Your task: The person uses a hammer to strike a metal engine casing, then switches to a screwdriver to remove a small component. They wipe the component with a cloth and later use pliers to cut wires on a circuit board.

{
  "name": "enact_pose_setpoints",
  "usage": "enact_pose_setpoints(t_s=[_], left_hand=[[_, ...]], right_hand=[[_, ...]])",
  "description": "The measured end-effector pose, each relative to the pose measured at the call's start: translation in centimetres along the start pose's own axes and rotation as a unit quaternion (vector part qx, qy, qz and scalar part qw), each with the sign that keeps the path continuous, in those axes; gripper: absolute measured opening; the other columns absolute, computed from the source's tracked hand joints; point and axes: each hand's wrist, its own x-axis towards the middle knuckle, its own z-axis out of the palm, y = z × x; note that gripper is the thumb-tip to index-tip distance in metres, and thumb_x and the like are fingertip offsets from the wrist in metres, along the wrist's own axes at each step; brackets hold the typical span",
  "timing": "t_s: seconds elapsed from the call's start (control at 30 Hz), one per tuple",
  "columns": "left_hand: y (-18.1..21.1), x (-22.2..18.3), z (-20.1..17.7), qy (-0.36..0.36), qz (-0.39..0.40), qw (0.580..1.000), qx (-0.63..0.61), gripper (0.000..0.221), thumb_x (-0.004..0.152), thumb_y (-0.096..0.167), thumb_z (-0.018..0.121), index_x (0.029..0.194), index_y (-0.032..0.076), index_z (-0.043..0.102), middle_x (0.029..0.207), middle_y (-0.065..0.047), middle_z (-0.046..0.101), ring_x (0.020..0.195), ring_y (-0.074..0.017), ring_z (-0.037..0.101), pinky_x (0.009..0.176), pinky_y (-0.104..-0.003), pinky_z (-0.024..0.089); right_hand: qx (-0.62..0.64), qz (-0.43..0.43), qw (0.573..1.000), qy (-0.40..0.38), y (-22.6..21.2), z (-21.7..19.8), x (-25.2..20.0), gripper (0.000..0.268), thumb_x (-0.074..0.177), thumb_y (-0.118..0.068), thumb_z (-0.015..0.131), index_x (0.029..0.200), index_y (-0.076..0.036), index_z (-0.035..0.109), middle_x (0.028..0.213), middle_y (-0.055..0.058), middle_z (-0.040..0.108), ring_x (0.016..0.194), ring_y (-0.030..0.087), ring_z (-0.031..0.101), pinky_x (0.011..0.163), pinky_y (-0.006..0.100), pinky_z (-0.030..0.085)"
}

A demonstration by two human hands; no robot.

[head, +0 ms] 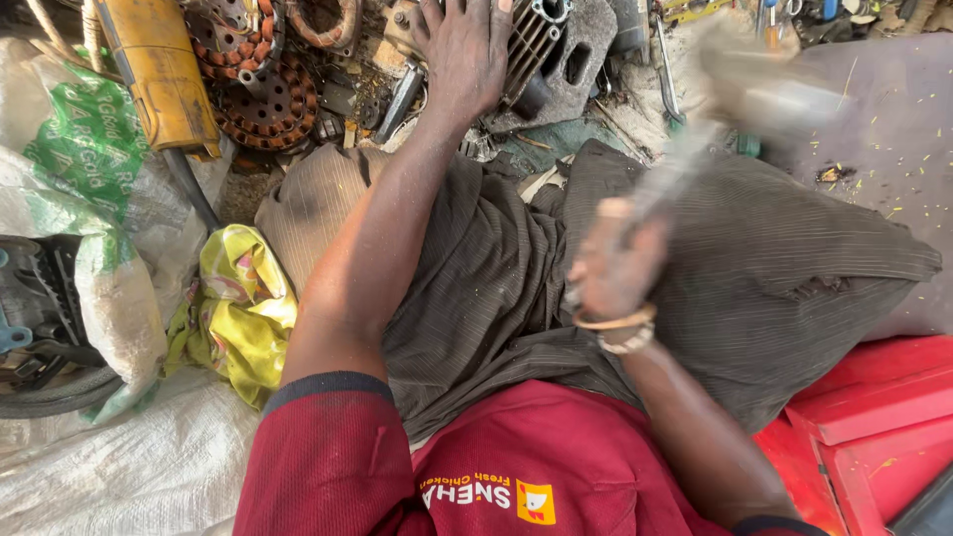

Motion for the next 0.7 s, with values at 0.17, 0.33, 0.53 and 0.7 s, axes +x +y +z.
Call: enact_pose_setpoints(t_s=[0.17,0.33,0.53,0.7], left_hand=[[1.1,-0.2,-1.1,0.032,0.008,0.999,-0.004,0.057,0.112,0.050,0.030,0.159,0.019,0.038,0.162,-0.022,0.034,0.152,-0.0528,0.014,0.122,-0.070,0.005],[1.0,-1.1,-1.8,-0.005,-0.006,1.000,-0.005,0.058,0.113,0.057,0.034,0.160,0.024,0.039,0.163,-0.015,0.037,0.154,-0.0494,0.022,0.124,-0.071,0.017],[2.2,-2.1,-3.9,0.027,0.162,0.986,0.006,0.084,0.096,0.079,0.061,0.155,0.021,0.042,0.153,-0.023,0.040,0.139,-0.0493,0.034,0.105,-0.070,0.036],[2.4,-2.7,-6.1,-0.056,0.086,0.995,0.017,0.096,0.081,0.047,0.079,0.157,0.010,0.034,0.129,-0.025,0.056,0.120,-0.0419,0.057,0.097,-0.057,0.052]], right_hand=[[-0.079,0.202,0.970,-0.114,2.4,-0.2,-0.1,0.028,0.105,-0.031,0.061,0.097,-0.009,0.046,0.064,-0.003,0.048,0.042,0.006,0.046,0.033,0.025,0.041],[-0.038,0.107,0.993,-0.040,-1.7,-4.5,-1.3,0.027,0.107,-0.031,0.057,0.099,-0.009,0.042,0.068,-0.002,0.051,0.044,0.005,0.049,0.034,0.024,0.041],[-0.005,0.090,0.996,-0.012,-3.6,-5.0,1.0,0.027,0.111,-0.032,0.057,0.102,-0.010,0.046,0.070,-0.001,0.050,0.046,0.006,0.048,0.038,0.024,0.042],[0.071,0.221,0.972,-0.027,1.5,-2.7,2.6,0.023,0.104,-0.031,0.060,0.099,-0.011,0.049,0.067,-0.001,0.050,0.043,0.006,0.047,0.034,0.025,0.039]])
